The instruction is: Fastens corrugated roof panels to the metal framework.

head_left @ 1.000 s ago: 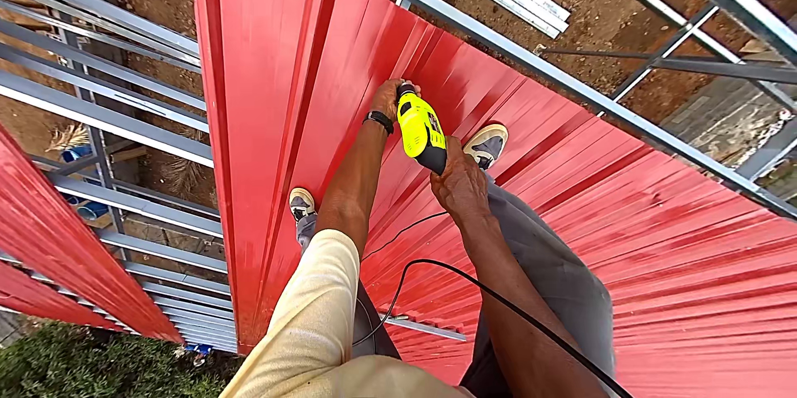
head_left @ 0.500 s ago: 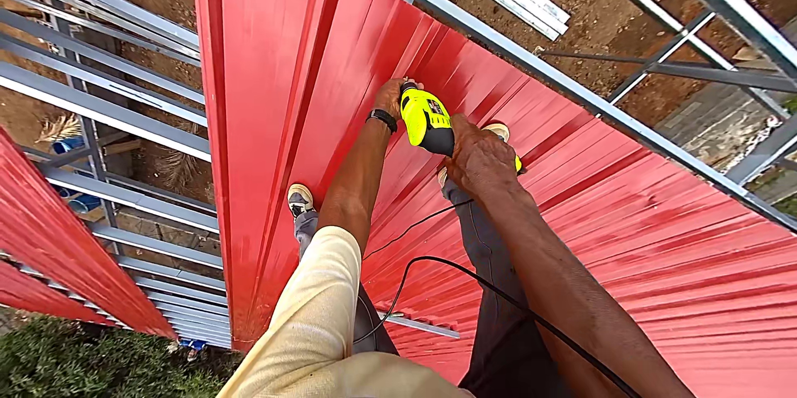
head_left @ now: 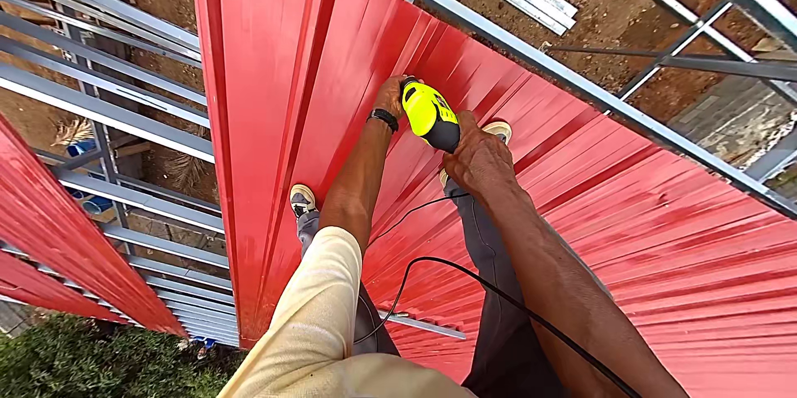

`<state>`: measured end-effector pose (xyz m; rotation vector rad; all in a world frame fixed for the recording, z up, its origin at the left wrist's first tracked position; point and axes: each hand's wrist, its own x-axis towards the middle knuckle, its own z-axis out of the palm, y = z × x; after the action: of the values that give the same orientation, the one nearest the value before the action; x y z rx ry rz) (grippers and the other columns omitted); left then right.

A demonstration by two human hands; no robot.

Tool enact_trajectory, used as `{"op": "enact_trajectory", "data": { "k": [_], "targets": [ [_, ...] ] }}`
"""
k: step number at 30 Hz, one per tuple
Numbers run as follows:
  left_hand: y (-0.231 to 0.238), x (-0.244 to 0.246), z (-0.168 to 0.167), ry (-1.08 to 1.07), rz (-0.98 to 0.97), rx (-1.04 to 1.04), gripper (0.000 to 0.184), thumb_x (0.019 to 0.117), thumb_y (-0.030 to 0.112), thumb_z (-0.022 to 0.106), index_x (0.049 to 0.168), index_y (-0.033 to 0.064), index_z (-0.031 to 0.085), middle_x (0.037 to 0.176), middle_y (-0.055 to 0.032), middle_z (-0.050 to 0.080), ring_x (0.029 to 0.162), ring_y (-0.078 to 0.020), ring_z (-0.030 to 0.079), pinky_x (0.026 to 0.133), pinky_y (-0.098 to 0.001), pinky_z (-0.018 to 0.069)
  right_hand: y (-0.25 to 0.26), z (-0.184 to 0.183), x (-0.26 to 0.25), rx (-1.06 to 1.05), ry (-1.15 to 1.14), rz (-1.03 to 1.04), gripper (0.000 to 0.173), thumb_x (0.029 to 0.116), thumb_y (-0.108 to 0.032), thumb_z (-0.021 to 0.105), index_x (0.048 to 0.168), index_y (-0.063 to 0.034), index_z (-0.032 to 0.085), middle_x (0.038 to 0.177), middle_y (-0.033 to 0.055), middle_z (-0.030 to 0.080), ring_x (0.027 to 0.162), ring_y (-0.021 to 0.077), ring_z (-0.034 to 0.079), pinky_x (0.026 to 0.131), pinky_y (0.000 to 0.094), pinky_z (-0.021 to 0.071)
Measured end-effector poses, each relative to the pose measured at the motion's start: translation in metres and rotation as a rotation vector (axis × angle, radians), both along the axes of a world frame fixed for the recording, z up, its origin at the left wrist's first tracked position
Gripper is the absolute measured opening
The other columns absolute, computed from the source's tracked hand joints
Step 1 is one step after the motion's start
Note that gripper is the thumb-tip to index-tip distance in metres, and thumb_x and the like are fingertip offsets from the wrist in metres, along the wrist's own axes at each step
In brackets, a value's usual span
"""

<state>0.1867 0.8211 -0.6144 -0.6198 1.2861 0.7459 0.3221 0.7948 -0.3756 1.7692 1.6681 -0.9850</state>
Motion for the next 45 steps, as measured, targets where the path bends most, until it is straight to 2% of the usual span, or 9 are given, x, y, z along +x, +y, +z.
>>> {"op": "enact_trajectory", "data": {
  "k": [11, 18, 21, 24, 29, 31, 33, 37, 45],
  "targets": [
    [0.0, 0.008, -0.007, 0.036, 0.056, 0.007, 0.013, 0.0963, 0.015, 0.055, 0.102, 0.0042, 0.059, 0.089, -0.0121, 0.064, 0.078, -0.0221, 0.064, 0.068, -0.0399, 0.0566, -0.012, -0.013, 0.003, -0.022, 0.129, -0.358, 0.052, 0.088, -0.022, 0.072, 0.133, -0.0109, 0.048, 0.088, 0.0187, 0.067, 0.077, 0.0389, 0.068, 0.062, 0.0611, 0.0524],
    [-0.011, 0.012, 0.016, 0.041, 0.131, 0.058, 0.019, 0.1005, 0.019, 0.052, 0.103, 0.0031, 0.062, 0.087, -0.012, 0.066, 0.076, -0.0216, 0.066, 0.066, -0.0387, 0.057, -0.028, -0.017, -0.007, -0.005, 0.062, -0.33, 0.061, 0.0863, -0.021, 0.075, 0.14, -0.0108, 0.046, 0.092, 0.0218, 0.069, 0.083, 0.0421, 0.07, 0.069, 0.0634, 0.0535],
    [-0.019, 0.012, 0.027, 0.031, 0.155, 0.051, 0.027, 0.1033, 0.025, 0.049, 0.106, 0.003, 0.063, 0.088, -0.0123, 0.067, 0.075, -0.0219, 0.066, 0.066, -0.0393, 0.0573, -0.036, -0.017, -0.012, -0.008, 0.036, -0.307, 0.063, 0.0868, -0.021, 0.075, 0.141, -0.0118, 0.044, 0.092, 0.0222, 0.069, 0.084, 0.0438, 0.069, 0.07, 0.0644, 0.0532],
    [-0.032, 0.012, 0.04, 0.023, 0.155, 0.097, 0.04, 0.1086, 0.035, 0.038, 0.12, 0.0034, 0.059, 0.101, -0.0137, 0.068, 0.089, -0.0236, 0.068, 0.077, -0.0431, 0.0582, -0.04, -0.019, -0.012, 0.013, 0.038, -0.301, 0.063, 0.0868, -0.023, 0.075, 0.141, -0.011, 0.045, 0.093, 0.0222, 0.07, 0.085, 0.0436, 0.07, 0.071, 0.0647, 0.0534],
    [-0.052, 0.003, 0.123, -0.049, -0.071, 0.157, 0.069, 0.0987, 0.067, 0.047, 0.139, 0.0115, 0.056, 0.117, -0.0193, 0.069, 0.098, -0.033, 0.07, 0.078, -0.0507, 0.0598, -0.04, -0.024, -0.008, 0.038, 0.094, -0.324, 0.06, 0.0864, -0.023, 0.078, 0.136, -0.0113, 0.047, 0.092, 0.0198, 0.068, 0.084, 0.0402, 0.069, 0.072, 0.0636, 0.0533],
    [-0.053, 0.008, 0.146, -0.076, -0.071, 0.25, 0.073, 0.094, 0.061, 0.062, 0.149, 0.0158, 0.045, 0.123, -0.0198, 0.067, 0.105, -0.0346, 0.069, 0.084, -0.0538, 0.0601, -0.04, -0.024, -0.009, 0.046, 0.086, -0.314, 0.063, 0.0857, -0.024, 0.079, 0.138, -0.0106, 0.047, 0.095, 0.0209, 0.069, 0.088, 0.0406, 0.069, 0.075, 0.064, 0.0539],
    [-0.052, 0.016, 0.151, -0.097, 0.031, 0.284, 0.079, 0.0887, 0.042, 0.077, 0.152, 0.0159, 0.038, 0.122, -0.019, 0.065, 0.106, -0.0315, 0.068, 0.089, -0.0509, 0.0591, -0.042, -0.024, -0.011, 0.044, 0.071, -0.31, 0.064, 0.0863, -0.026, 0.08, 0.138, -0.0105, 0.047, 0.098, 0.0215, 0.069, 0.091, 0.0412, 0.069, 0.077, 0.0646, 0.0535],
    [-0.049, 0.02, 0.141, -0.115, 0.141, 0.273, 0.054, 0.087, 0.022, 0.074, 0.134, 0.0062, 0.054, 0.108, -0.0175, 0.068, 0.095, -0.0274, 0.069, 0.084, -0.0465, 0.0595, -0.042, -0.025, -0.015, 0.055, 0.052, -0.311, 0.059, 0.0866, -0.026, 0.078, 0.135, -0.0108, 0.048, 0.096, 0.0208, 0.068, 0.089, 0.0404, 0.069, 0.075, 0.0637, 0.0531],
    [-0.045, 0.027, 0.138, -0.054, 0.17, 0.253, 0.054, 0.0868, 0.019, 0.074, 0.135, 0.0057, 0.052, 0.107, -0.0184, 0.068, 0.093, -0.0282, 0.069, 0.082, -0.0471, 0.0595, -0.042, -0.027, -0.014, 0.075, 0.084, -0.344, 0.058, 0.0871, -0.026, 0.079, 0.133, -0.0091, 0.048, 0.097, 0.0203, 0.068, 0.089, 0.0386, 0.069, 0.075, 0.0622, 0.0538]
  ]
}}
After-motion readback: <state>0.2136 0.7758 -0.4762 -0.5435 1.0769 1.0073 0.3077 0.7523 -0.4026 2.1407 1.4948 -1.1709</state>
